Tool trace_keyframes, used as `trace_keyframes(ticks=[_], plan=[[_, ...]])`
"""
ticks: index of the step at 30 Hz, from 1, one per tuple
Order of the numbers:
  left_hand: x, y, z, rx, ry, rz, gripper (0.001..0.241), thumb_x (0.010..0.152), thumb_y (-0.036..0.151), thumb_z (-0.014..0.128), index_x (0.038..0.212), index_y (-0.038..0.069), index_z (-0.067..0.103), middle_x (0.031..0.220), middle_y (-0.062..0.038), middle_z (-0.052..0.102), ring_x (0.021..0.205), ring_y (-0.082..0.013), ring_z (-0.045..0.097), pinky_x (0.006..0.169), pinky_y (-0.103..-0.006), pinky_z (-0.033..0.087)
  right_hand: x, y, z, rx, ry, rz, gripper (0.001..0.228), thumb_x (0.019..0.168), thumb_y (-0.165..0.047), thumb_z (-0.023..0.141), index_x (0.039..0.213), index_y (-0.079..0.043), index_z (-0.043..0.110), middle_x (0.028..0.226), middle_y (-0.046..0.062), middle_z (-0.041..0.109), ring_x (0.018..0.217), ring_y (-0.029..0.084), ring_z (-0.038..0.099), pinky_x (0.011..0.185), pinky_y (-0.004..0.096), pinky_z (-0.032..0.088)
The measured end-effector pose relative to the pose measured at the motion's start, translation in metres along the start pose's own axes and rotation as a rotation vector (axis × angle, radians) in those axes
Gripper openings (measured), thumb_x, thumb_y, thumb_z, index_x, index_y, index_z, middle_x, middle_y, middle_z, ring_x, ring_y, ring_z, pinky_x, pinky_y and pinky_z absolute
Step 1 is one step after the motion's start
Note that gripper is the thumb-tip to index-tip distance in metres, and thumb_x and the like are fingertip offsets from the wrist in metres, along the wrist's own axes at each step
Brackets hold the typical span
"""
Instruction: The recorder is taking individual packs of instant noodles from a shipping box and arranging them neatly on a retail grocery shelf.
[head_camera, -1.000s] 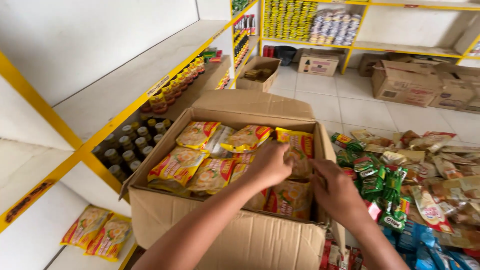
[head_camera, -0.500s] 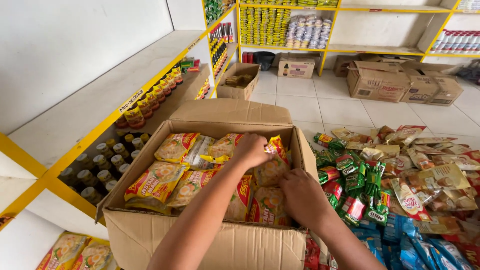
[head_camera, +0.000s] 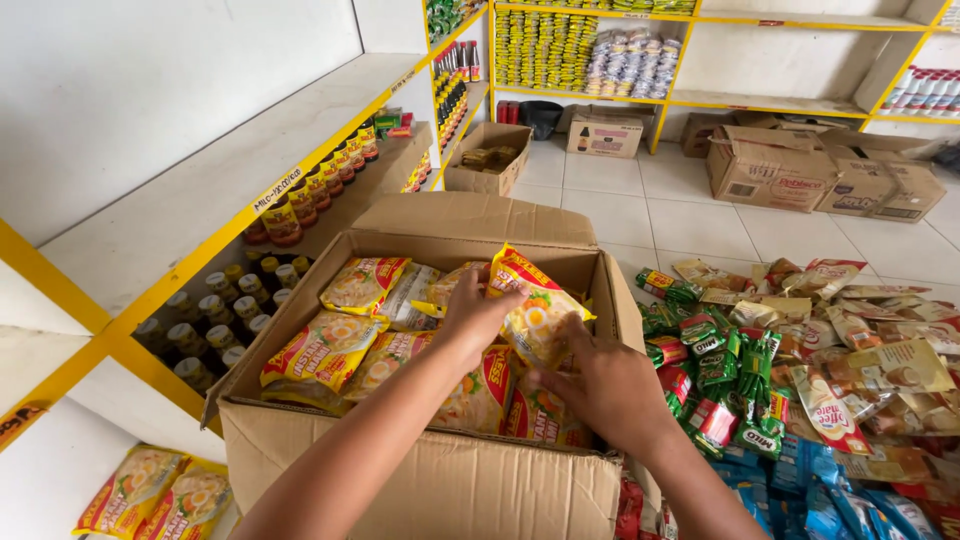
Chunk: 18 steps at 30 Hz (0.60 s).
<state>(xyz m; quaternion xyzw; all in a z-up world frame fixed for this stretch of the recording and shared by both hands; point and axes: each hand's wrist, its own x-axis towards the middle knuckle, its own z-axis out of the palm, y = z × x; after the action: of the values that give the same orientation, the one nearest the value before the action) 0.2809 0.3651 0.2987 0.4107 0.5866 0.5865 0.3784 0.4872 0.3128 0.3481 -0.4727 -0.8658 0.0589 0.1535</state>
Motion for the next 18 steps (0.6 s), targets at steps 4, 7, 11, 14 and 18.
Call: trace_keyframes(ticks=[4, 7, 11, 14, 18], plan=[[-0.038, 0.024, -0.010, -0.234, -0.016, -0.110, 0.055, 0.085, 0.018, 0.080, 0.129, 0.006, 0.050, 0.116, -0.009, 0.067, 0.100, -0.0183, 0.070, 0.086, -0.0425, 0.059, 0.001, 0.007, 0.004, 0.167, 0.089, -0.098, 0.101, 0.070, -0.058, 0.081, 0.147, -0.001, 0.048, 0.091, 0.019, 0.073, 0.077, 0.035, 0.073, 0.067, 0.043, 0.057], [-0.051, 0.016, -0.024, -0.349, -0.102, -0.189, 0.052, 0.088, 0.018, 0.071, 0.136, 0.007, 0.053, 0.115, -0.009, 0.071, 0.100, -0.0182, 0.071, 0.084, -0.0424, 0.059, 0.003, 0.013, 0.008, 0.176, -0.076, 0.083, 0.095, 0.081, -0.048, 0.082, 0.159, -0.012, 0.041, 0.101, 0.015, 0.076, 0.088, 0.029, 0.077, 0.081, 0.037, 0.059], [-0.080, 0.001, -0.043, -0.112, -0.130, 0.162, 0.062, 0.089, 0.012, 0.074, 0.146, 0.006, 0.050, 0.121, -0.009, 0.072, 0.106, -0.0169, 0.070, 0.090, -0.0355, 0.059, 0.002, 0.031, 0.032, 0.490, 0.248, -0.307, 0.087, 0.073, -0.011, 0.084, 0.150, 0.000, 0.044, 0.145, 0.026, 0.055, 0.129, 0.031, 0.060, 0.099, 0.035, 0.052], [-0.124, 0.026, -0.061, -0.006, -0.146, 0.323, 0.078, 0.086, 0.009, 0.078, 0.151, 0.005, 0.037, 0.128, -0.011, 0.069, 0.110, -0.0170, 0.069, 0.094, -0.0330, 0.058, -0.005, 0.023, 0.030, 0.598, 0.196, -0.276, 0.084, 0.075, -0.007, 0.081, 0.150, -0.004, 0.044, 0.149, 0.020, 0.055, 0.131, 0.025, 0.061, 0.101, 0.033, 0.052], [-0.180, 0.040, -0.084, 0.052, -0.041, 0.467, 0.106, 0.079, 0.005, 0.084, 0.159, 0.003, 0.015, 0.142, -0.012, 0.057, 0.118, -0.0190, 0.065, 0.095, -0.0336, 0.057, -0.024, -0.016, 0.013, 0.589, 0.202, -0.357, 0.082, 0.076, -0.005, 0.079, 0.151, -0.005, 0.045, 0.147, 0.018, 0.059, 0.129, 0.027, 0.063, 0.101, 0.035, 0.050]])
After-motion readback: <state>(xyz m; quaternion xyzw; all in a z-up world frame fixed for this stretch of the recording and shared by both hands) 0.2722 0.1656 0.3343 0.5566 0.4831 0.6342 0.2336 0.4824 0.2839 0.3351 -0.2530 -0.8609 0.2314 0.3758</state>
